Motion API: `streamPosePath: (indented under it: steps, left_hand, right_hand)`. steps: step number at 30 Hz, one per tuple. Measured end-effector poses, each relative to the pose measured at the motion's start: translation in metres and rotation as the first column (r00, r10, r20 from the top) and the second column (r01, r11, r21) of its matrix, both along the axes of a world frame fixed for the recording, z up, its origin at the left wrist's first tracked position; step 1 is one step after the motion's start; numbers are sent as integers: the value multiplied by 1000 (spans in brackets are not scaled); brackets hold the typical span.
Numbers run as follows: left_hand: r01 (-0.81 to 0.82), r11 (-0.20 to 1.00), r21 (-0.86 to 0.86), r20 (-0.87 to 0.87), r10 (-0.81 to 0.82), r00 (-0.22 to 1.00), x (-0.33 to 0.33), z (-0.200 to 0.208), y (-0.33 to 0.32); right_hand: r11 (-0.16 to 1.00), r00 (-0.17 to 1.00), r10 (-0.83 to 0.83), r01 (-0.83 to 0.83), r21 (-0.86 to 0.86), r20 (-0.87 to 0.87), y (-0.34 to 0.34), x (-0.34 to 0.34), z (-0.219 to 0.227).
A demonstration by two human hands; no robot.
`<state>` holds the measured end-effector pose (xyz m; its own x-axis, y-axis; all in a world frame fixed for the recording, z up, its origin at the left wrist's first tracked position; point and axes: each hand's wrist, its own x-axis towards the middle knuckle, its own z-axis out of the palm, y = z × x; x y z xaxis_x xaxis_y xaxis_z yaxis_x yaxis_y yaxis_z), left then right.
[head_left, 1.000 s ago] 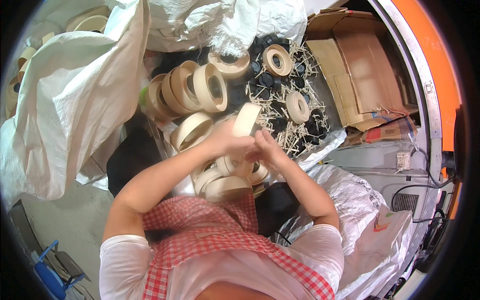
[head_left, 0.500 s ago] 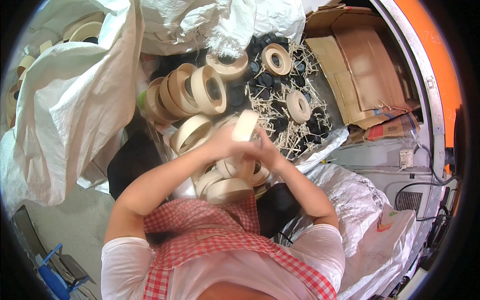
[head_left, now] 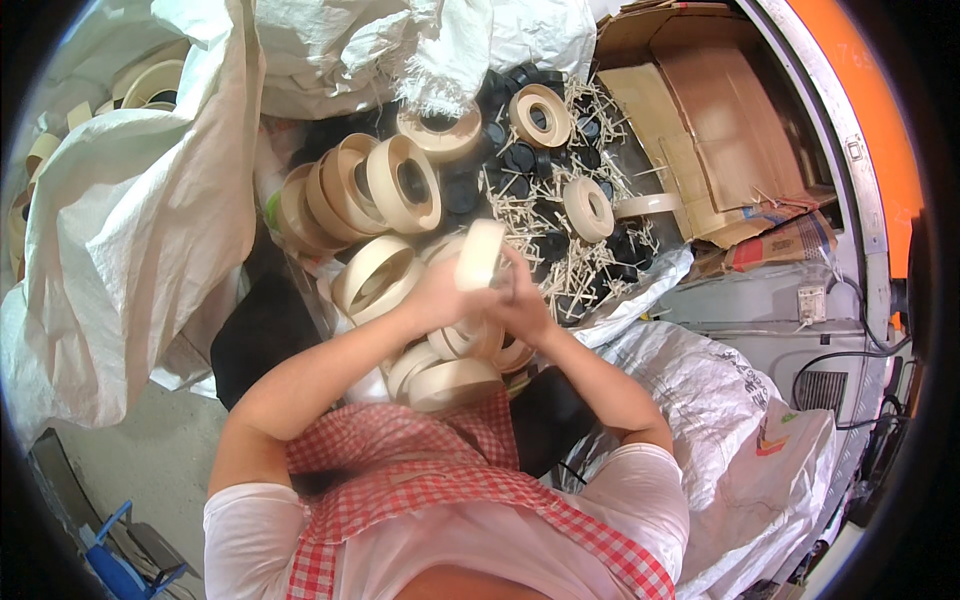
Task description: The person sorts large plastic components by hand, taking them from a large white sack and placing them into groups on a workbench among other smaller black parts.
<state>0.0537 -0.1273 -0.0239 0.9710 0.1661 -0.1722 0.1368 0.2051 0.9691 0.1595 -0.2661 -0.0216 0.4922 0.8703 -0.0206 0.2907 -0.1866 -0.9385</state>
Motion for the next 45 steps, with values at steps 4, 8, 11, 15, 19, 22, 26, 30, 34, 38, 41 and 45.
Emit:
streamPosePath:
  steps: [4,8,11,15,19,22,26,30,34,38,41,45]
  left_hand:
    - [-31,982,184,99,13,995,-1,-5,-5]
    - [-19,990,138,44,13,999,3,-10,4]
    - [52,993,-107,-25,-55,998,6,-18,-4]
    - [35,982,186,35,-42,998,2,-16,-10]
    - [-10,586,810,262,-347,900,6,-16,10]
    - [-316,910,269,264,246,933,26,-9,28]
    - [-615,678,403,289,543,788,50,-28,79]
    - [-550,529,646,242,542,805,44,-27,82]
    - [-517,-5,856,457,474,753,49,-10,77]
    - [-507,619,601,484,223,846,30,0,46]
    - [-379,565,-733,-287,248,925,38,14,24]
    - [-211,697,-685,-34,259,965,38,3,23]
  right_hand:
    - [958,624,-201,-36,-285,-755,-3,9,-27]
    - [989,791,-57,-38,142,609,4,0,-7]
    - [949,565,132,-310,61,814,-9,19,-32]
    - [999,999,21,-18,-44,49,-19,14,-64]
    - [996,985,83,-85,-9,-155,-25,73,-58]
    - [848,904,-417,423,-318,91,-14,116,-57]
    - [764,433,-399,644,32,808,-44,212,-107]
    - [563,450,-35,747,-354,893,-65,231,-129]
    - [624,434,-417,776,-95,799,-65,227,-122]
    - [496,613,-622,790,361,-487,-19,146,-50]
    - [692,197,77,695,195,-977,-12,83,-24]
    - [833,613,-270,536,140,-742,-10,93,-77]
